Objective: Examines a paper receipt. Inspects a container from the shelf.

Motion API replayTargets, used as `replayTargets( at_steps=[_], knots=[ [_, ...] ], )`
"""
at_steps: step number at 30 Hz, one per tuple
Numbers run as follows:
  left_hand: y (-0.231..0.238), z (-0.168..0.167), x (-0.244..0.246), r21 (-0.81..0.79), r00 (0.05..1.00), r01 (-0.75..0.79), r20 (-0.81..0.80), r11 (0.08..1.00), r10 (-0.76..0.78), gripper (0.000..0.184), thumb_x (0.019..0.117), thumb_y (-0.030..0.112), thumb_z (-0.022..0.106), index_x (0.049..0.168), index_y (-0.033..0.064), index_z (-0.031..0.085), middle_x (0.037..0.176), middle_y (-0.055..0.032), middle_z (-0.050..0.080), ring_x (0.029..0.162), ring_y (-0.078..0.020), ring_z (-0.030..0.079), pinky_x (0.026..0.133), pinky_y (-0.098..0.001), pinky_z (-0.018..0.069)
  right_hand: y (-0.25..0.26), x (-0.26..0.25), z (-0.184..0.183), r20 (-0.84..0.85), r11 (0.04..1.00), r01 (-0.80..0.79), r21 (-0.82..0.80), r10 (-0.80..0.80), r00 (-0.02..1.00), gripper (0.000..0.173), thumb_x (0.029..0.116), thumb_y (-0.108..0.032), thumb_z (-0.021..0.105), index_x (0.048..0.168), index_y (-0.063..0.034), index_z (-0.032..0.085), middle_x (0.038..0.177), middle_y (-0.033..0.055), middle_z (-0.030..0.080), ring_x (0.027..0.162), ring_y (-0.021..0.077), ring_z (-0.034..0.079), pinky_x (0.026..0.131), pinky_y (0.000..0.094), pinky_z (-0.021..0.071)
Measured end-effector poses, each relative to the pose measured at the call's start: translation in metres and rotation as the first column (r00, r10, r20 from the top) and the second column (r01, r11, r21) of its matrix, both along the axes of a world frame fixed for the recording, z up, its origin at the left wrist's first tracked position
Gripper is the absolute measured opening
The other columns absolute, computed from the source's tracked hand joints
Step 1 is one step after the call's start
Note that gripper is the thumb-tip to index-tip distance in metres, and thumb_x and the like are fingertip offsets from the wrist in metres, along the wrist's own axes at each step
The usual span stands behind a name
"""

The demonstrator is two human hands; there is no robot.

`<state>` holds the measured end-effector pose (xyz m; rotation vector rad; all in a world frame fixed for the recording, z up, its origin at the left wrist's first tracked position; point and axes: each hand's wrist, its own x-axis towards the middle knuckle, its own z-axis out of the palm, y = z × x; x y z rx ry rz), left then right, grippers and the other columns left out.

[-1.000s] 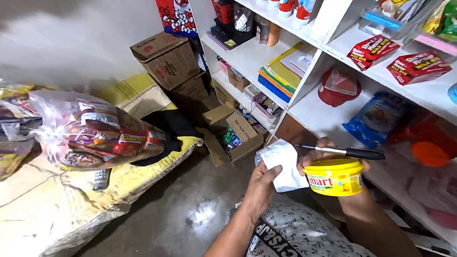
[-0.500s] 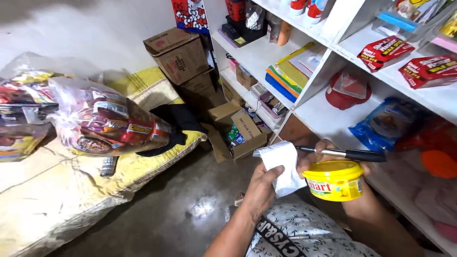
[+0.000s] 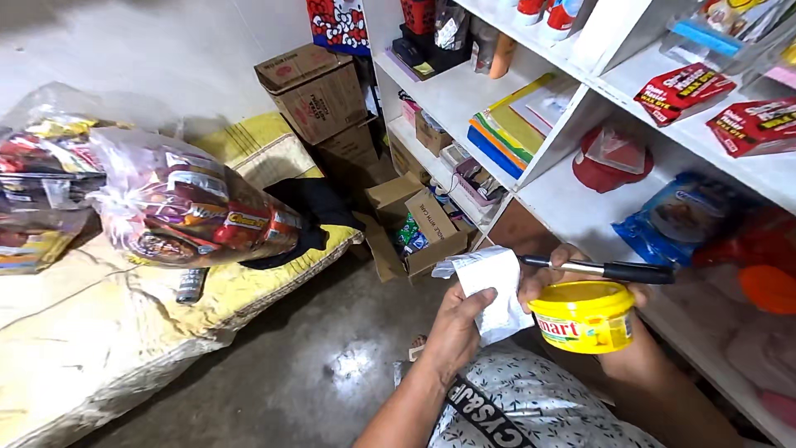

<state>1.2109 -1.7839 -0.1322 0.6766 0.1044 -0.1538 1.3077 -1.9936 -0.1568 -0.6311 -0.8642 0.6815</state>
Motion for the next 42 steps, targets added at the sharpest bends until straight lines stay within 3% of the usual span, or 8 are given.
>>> replayTargets(
  at_steps=[26,42],
  knots=[
    [0.013,-0.004,0.015,-0.037,0.998,0.027,0.052,0.999,-0.026,0.020,0.0948,-0.003,0.052,0.108,0.0041,0.065,0.095,-0.0065,0.076,0.088,-0.0140,0.074,0.083,-0.0331,0.0613,0.007,0.004,-0.003,-0.044,1.000,-0.013,0.019,0.014,0.999,0.069,0.0832,-0.050,0.072,0.141,-0.0162,0.055,0.128,0.0176,0.068,0.114,0.0342,0.067,0.097,0.0462,0.0555],
    [0.013,-0.005,0.021,-0.004,0.997,0.032,0.076,0.999,-0.032,0.027,0.0900,-0.008,0.049,0.106,0.0058,0.066,0.095,-0.0039,0.076,0.088,-0.0120,0.074,0.083,-0.0323,0.0615,0.009,0.001,0.003,-0.063,0.996,0.092,-0.015,-0.092,0.994,0.067,0.0837,-0.057,0.070,0.136,-0.0158,0.060,0.121,0.0165,0.071,0.109,0.0322,0.070,0.095,0.0450,0.0566]
  ],
)
